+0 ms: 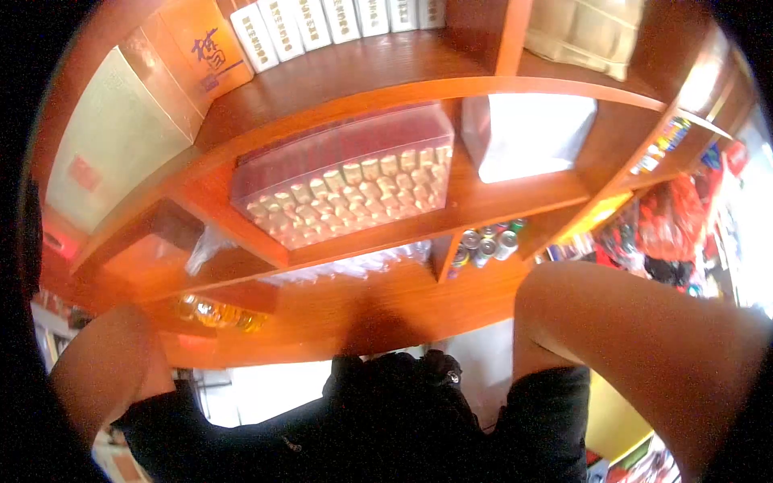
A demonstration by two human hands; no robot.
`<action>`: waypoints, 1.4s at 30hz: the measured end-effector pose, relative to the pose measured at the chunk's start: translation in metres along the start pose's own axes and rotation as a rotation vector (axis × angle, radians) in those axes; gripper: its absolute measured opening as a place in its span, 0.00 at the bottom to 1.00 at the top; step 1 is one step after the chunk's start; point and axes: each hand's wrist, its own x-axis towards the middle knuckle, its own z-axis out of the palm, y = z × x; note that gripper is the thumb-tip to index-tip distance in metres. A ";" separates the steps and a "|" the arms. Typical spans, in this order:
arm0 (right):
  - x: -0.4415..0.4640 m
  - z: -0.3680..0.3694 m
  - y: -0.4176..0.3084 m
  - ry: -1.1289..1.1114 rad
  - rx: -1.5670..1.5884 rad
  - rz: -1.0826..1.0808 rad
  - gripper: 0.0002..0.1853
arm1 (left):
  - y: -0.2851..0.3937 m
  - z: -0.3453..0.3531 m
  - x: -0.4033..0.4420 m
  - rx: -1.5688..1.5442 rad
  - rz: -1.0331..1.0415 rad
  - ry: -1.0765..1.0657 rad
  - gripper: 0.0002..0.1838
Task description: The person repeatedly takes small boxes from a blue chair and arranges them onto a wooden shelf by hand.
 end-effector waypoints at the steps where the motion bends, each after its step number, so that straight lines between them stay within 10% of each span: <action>1: -0.006 -0.006 -0.002 0.004 0.038 -0.018 0.10 | 0.004 0.007 0.004 0.026 -0.031 0.016 0.18; 24: 0.023 -0.029 0.055 0.355 -0.013 0.104 0.19 | 0.045 -0.037 0.015 0.421 -0.109 0.510 0.18; 31: -0.022 0.016 0.159 -0.367 -1.218 0.340 0.25 | 0.007 -0.075 0.023 0.700 -0.256 0.926 0.18; 37: -0.028 0.005 0.140 -0.327 -1.110 0.379 0.24 | -0.079 -0.078 0.026 1.203 -0.688 0.633 0.29; 42: -0.035 -0.006 0.129 -0.287 -0.713 0.482 0.25 | -0.093 -0.055 0.038 1.294 -0.561 0.832 0.34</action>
